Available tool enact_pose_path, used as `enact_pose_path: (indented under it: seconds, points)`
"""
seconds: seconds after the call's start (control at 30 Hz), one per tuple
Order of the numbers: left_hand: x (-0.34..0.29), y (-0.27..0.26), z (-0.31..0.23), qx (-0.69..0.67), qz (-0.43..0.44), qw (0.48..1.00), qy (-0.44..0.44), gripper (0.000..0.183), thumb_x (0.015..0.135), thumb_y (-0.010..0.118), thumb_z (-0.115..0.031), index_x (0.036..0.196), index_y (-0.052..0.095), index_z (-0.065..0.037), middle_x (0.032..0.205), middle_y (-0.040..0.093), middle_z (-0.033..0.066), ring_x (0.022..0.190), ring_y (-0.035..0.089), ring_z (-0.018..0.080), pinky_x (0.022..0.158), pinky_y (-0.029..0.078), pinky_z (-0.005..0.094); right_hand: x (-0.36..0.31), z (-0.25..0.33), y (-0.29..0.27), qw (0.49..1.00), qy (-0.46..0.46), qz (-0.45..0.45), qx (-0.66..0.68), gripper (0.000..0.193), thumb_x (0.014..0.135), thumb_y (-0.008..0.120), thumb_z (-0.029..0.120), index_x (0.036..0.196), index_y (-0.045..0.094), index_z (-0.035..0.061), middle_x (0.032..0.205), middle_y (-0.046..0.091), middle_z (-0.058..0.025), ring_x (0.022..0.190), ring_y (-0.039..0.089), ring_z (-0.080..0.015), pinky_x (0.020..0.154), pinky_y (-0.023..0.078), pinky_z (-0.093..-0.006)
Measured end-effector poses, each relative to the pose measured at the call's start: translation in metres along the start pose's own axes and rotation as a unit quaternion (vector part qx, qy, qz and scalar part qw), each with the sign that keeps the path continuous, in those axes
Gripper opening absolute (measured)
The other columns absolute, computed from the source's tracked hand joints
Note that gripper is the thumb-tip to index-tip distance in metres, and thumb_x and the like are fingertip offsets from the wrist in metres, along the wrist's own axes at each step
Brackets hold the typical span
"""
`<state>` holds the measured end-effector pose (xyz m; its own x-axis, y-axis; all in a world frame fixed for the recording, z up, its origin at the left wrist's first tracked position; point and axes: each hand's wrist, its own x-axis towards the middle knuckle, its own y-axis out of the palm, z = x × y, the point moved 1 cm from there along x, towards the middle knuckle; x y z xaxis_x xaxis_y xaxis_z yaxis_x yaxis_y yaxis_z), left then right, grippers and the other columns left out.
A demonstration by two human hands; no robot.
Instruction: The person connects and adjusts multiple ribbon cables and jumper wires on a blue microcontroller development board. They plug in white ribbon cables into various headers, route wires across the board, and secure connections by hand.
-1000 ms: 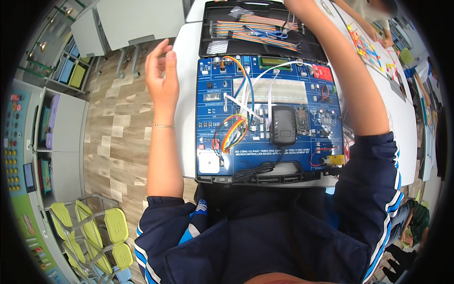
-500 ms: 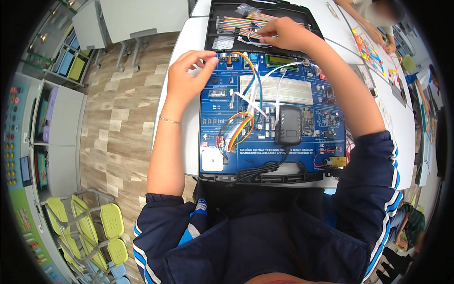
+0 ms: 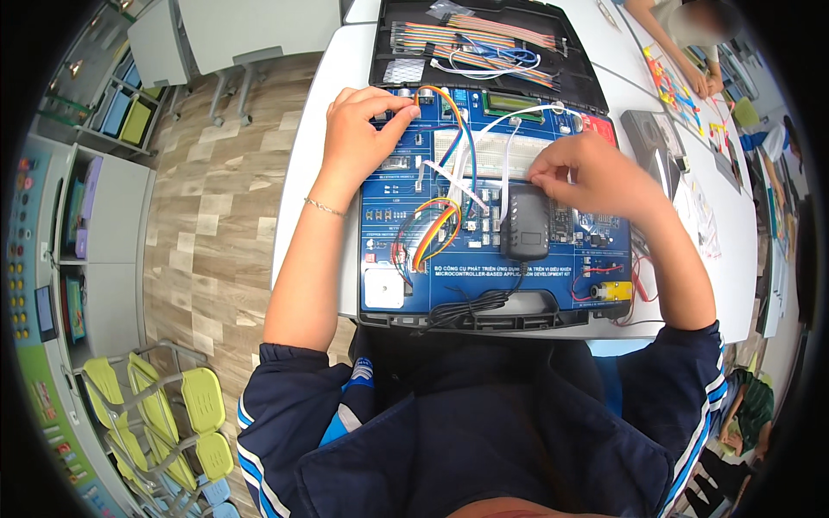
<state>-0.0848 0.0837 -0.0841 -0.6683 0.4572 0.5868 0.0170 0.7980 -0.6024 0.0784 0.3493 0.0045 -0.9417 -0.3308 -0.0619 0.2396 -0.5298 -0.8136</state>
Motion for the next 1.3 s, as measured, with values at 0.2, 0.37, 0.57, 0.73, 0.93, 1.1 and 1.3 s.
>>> enact_pose_path:
  seconds: [0.2, 0.37, 0.57, 0.73, 0.93, 1.1, 1.3]
  points:
    - [0.003, 0.002, -0.003, -0.006, -0.002, 1.0, 0.003, 0.012, 0.083, 0.082, -0.025, 0.087, 0.08, -0.013, 0.091, 0.073, -0.0003, 0.092, 0.061, 0.0202, 0.087, 0.044, 0.036, -0.025, 0.019, 0.027, 0.974, -0.092, -0.202, -0.041, 0.016, 0.084, 0.076, 0.003, 0.1, 0.073, 0.0022, 0.092, 0.069, -0.0103, 0.082, 0.067, -0.0231, 0.067, 0.054, -0.0319]
    - [0.003, 0.001, 0.001, -0.034, -0.01, 0.999, 0.023, 0.009, 0.086, 0.08, -0.015, 0.091, 0.079, -0.007, 0.091, 0.072, 0.0029, 0.09, 0.063, 0.0173, 0.08, 0.049, 0.031, -0.035, 0.036, 0.046, 0.976, -0.109, -0.185, 0.036, 0.015, 0.083, 0.075, -0.003, 0.096, 0.071, 0.0008, 0.091, 0.068, -0.0118, 0.086, 0.069, -0.03, 0.073, 0.057, -0.0366]
    - [0.013, -0.009, -0.006, -0.128, -0.099, 0.986, -0.05, 0.015, 0.085, 0.083, -0.017, 0.093, 0.079, -0.005, 0.092, 0.072, 0.0015, 0.076, 0.058, 0.009, 0.071, 0.048, 0.0248, -0.036, 0.034, 0.05, 0.975, -0.1, -0.196, 0.039, 0.014, 0.083, 0.074, -0.004, 0.095, 0.071, 0.0, 0.092, 0.068, -0.0118, 0.085, 0.069, -0.0295, 0.072, 0.057, -0.0361]
    - [0.006, -0.01, -0.002, -0.145, -0.088, 0.985, -0.019, 0.015, 0.085, 0.083, -0.018, 0.089, 0.076, -0.005, 0.092, 0.072, 0.0011, 0.076, 0.059, 0.0089, 0.071, 0.048, 0.0237, -0.036, 0.046, 0.051, 0.972, -0.101, -0.209, 0.03, 0.015, 0.082, 0.074, -0.003, 0.095, 0.07, 0.0012, 0.091, 0.067, -0.0116, 0.082, 0.068, -0.029, 0.068, 0.056, -0.0351]
    - [0.0, -0.014, -0.005, -0.314, -0.181, 0.93, -0.06, 0.014, 0.09, 0.08, -0.014, 0.098, 0.074, -0.005, 0.093, 0.072, 0.0027, 0.08, 0.061, 0.0084, 0.073, 0.048, 0.0241, -0.033, 0.05, 0.045, 0.972, -0.058, -0.223, 0.032, 0.03, 0.084, 0.077, 0.0, 0.113, 0.071, 0.0027, 0.101, 0.069, -0.0096, 0.087, 0.067, -0.0182, 0.072, 0.054, -0.0282]
    - [-0.002, -0.033, -0.021, -0.094, -0.223, 0.969, 0.045, 0.013, 0.094, 0.075, -0.011, 0.103, 0.073, -0.001, 0.102, 0.072, 0.0062, 0.09, 0.063, 0.0118, 0.083, 0.051, 0.0258, 0.019, 0.059, 0.031, 0.913, -0.166, -0.37, 0.048, 0.036, 0.088, 0.079, 0.018, 0.119, 0.068, 0.0057, 0.108, 0.072, -0.0132, 0.096, 0.07, -0.0238, 0.078, 0.054, -0.0347]
    - [0.0, -0.033, -0.037, -0.102, -0.237, 0.963, 0.082, 0.02, 0.086, 0.083, -0.014, 0.101, 0.074, -0.006, 0.097, 0.074, 0.0042, 0.079, 0.064, 0.0132, 0.075, 0.051, 0.0284, 0.071, 0.079, 0.018, 0.955, -0.148, -0.176, 0.185, 0.033, 0.104, 0.06, 0.03, 0.126, 0.06, 0.0051, 0.094, 0.066, -0.003, 0.09, 0.064, -0.0133, 0.083, 0.049, -0.0269]
